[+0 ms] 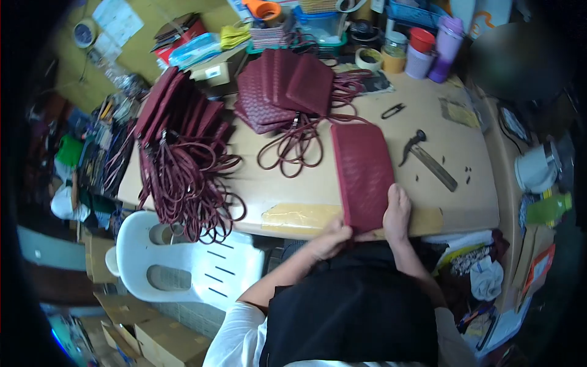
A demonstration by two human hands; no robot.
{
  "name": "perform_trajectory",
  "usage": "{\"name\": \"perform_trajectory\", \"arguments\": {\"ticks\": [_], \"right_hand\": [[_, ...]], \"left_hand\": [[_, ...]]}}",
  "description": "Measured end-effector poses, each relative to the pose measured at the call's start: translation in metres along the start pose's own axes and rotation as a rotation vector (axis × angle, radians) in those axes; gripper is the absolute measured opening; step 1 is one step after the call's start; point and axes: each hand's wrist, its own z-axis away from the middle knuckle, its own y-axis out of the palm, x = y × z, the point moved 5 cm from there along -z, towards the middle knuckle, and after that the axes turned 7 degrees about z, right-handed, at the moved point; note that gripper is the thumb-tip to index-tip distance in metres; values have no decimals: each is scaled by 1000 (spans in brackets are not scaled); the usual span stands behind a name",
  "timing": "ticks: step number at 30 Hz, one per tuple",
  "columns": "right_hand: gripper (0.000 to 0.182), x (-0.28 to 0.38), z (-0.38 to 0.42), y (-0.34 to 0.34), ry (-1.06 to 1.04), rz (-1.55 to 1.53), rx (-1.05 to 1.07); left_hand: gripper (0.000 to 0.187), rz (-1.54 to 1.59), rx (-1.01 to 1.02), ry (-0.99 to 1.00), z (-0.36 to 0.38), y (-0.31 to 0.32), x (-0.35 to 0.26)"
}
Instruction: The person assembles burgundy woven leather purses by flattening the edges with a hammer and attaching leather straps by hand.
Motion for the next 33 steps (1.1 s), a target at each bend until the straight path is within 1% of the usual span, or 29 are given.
{"name": "perform_trajectory", "arguments": {"ticks": [1, 2, 4, 5, 6, 8, 9, 10, 11, 12, 13, 14, 15, 16, 17, 18, 20, 21, 22, 23, 24, 25, 26, 28, 29, 30, 31, 32, 33], "right_hand": [[31, 11, 2, 5, -24, -1, 187], [29, 20, 4, 7, -46, 0, 373], [22, 15, 4, 13, -114, -148, 503], [18, 18, 6, 7, 47, -101, 523], [17, 22, 2, 1, -57, -2, 498], [15, -4, -6, -4, -124, 84, 563], [15, -5, -7, -7, -133, 85, 575], [13, -7, -8, -12, -44, 13, 581], [11, -10, -9, -14, 47, -62, 583], [11, -12, -7, -14, 43, -64, 586], [10, -13, -7, -13, 1, -38, 568], [8, -13, -6, -11, -42, -13, 549], [8, -12, -4, -9, -47, -17, 550], [8, -8, -2, -6, -116, 46, 518], [8, -3, -1, -5, -186, 110, 486], [8, -1, 0, -4, -193, 106, 490], [8, 11, 1, -6, -394, 224, 463], [8, 14, 1, -9, -398, 220, 463], [9, 12, -2, -12, -316, 180, 524], [10, 10, -5, -14, -235, 139, 582], [10, 5, -11, -18, -239, 134, 579], [10, -3, -19, -27, -252, 161, 526], [11, -10, -28, -36, -266, 189, 476], [14, -5, -53, -62, -100, 275, 407], [14, -12, -63, -68, -106, 277, 410], [19, -11, -75, -82, -273, 470, 211], [24, -10, -84, -93, -436, 655, 4], [24, -22, -89, -96, -439, 652, 3], [29, -41, -90, -95, -440, 804, -20]], "left_hand": [[71, 135, -89, -22, 5, 18, 0], [57, 21, -230, -50, 8, 16, -1], [48, -332, -363, -134, 21, 17, -34], [43, -488, -401, -74, 31, 23, -60], [38, -644, -438, -18, 43, 31, -89], [39, -1194, -600, 218, 74, 49, -163], [39, -1599, -485, 936, 88, 88, -209], [40, -1548, -675, 580, 108, 87, -245], [38, -1647, -735, 756, 118, 102, -277], [38, -1843, -785, 901, 128, 108, -312], [38, -2177, -943, 1030, 134, 117, -346], [38, -2424, -1234, 962, 140, 119, -381], [39, -2495, -1384, 843, 140, 114, -410], [41, -2554, -1538, 712, 141, 107, -438], [43, -2543, -1615, 465, 143, 78, -473], [46, -2513, -1681, 216, 143, 41, -494], [55, -2468, -1558, -425, 120, -26, -480], [61, -2539, -1495, -319, 117, -81, -462], [67, -2604, -1428, -210, 117, -120, -447], [73, -2472, -1468, -154, 116, -110, -435], [79, -2346, -1498, -98, 112, -100, -427], [79, -2357, -1508, -52, 112, -96, -427], [79, -2359, -1508, -55, 112, -93, -431], [79, -2330, -1493, -219, 112, -72, -433], [78, -2351, -1517, -215, 112, -60, -432], [78, -2348, -1521, -214, 112, -53, -435], [77, -2338, -1483, -309, 110, -51, -439], [77, -2327, -1445, -404, 110, -49, -441], [70, -2381, -1476, -292, 108, -35, -435]]}}
